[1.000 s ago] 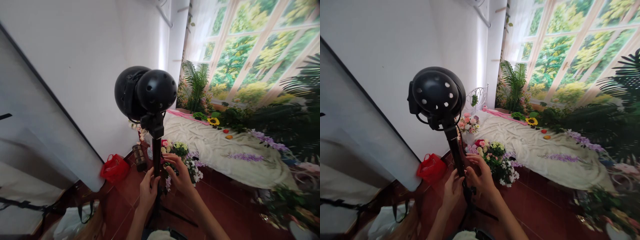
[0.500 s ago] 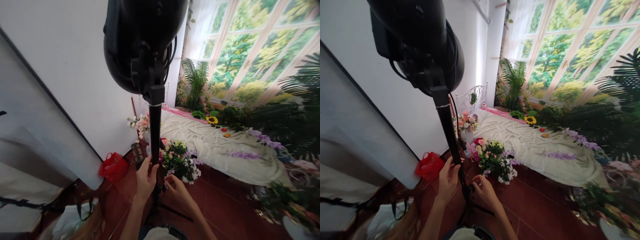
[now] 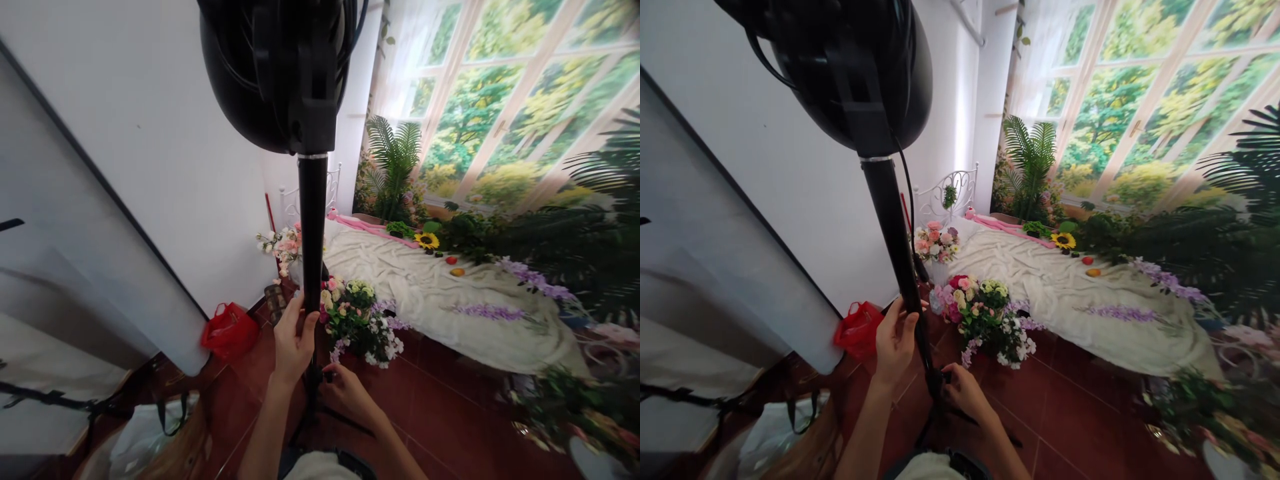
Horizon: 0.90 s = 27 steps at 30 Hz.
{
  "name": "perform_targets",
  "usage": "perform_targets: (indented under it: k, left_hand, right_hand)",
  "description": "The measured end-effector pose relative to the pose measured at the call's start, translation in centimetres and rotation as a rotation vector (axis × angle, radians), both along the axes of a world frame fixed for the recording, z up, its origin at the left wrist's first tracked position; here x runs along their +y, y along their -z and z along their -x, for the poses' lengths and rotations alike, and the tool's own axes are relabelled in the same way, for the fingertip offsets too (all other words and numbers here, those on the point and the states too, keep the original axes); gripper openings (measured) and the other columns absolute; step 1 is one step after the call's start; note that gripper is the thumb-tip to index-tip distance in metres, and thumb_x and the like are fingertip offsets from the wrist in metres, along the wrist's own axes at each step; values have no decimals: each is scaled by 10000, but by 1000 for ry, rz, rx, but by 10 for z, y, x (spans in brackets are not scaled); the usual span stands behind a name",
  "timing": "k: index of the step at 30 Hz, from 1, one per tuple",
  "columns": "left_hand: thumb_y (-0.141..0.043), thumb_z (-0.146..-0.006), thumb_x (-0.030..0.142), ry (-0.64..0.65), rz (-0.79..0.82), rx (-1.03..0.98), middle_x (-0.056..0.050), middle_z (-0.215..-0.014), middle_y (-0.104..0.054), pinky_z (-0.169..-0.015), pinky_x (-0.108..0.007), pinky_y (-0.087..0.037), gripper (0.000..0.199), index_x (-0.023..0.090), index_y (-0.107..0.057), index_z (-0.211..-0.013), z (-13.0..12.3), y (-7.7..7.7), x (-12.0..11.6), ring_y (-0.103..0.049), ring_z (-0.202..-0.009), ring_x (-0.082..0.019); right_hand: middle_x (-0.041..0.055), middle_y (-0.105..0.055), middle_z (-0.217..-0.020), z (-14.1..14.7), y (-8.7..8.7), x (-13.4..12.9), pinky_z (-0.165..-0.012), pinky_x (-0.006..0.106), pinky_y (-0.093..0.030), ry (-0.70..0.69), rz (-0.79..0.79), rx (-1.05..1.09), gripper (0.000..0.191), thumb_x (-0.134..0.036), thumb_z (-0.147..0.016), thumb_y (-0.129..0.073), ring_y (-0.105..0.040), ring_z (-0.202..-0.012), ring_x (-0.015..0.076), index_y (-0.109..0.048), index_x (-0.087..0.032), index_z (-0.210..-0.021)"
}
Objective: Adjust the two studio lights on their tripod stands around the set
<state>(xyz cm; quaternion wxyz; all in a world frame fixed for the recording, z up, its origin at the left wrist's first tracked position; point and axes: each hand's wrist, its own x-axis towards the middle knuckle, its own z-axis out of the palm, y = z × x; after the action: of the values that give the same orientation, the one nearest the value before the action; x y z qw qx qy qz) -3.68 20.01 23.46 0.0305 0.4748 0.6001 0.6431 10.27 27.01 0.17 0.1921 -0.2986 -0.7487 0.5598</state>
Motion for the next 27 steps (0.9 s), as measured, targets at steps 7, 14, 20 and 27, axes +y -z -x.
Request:
perform_targets:
  k: [7, 14, 20, 27]
  left_hand:
    - [-513, -929, 347, 11, -15, 13, -105, -1107, -682, -823, -264, -539, 380, 185, -560, -1270, -1, -13, 0, -664, -984, -184]
    - [-521, -922, 366, 8, -12, 20, -84, -1064, -693, -772, -252, -533, 390, 214, -561, -1278, -2, -17, 0, -668, -887, -164]
    - [-514, -924, 376, -7, -20, 44, -88, -1037, -695, -780, -257, -538, 387, 196, -567, -1263, -3, -15, 0, -666, -885, -164]
    - [-518, -924, 366, -7, -40, 64, -106, -1149, -684, -818, -272, -543, 389, 202, -560, -1273, 0, -8, 3, -658, -1030, -196]
  right_hand:
    - [38, -705, -855, 1, 6, 6, -708, 291, -484, -8, -55, -30, 284, -288, -779, -573, -634, -759, 201, -654, -186, -1032]
    - [69, -717, -772, 6, 24, 13, -691, 281, -459, 81, -39, -78, 440, -532, -871, -462, -641, -732, 217, -694, -159, -830]
    - [35, -606, -546, 13, 37, 17, -579, 265, -384, 117, -46, -219, 564, -608, -869, -378, -575, -589, 193, -577, -179, -561]
    - [66, -690, -951, 8, 37, 12, -759, 298, -483, 155, 57, 6, 390, -532, -819, -569, -644, -862, 216, -584, -188, -1003]
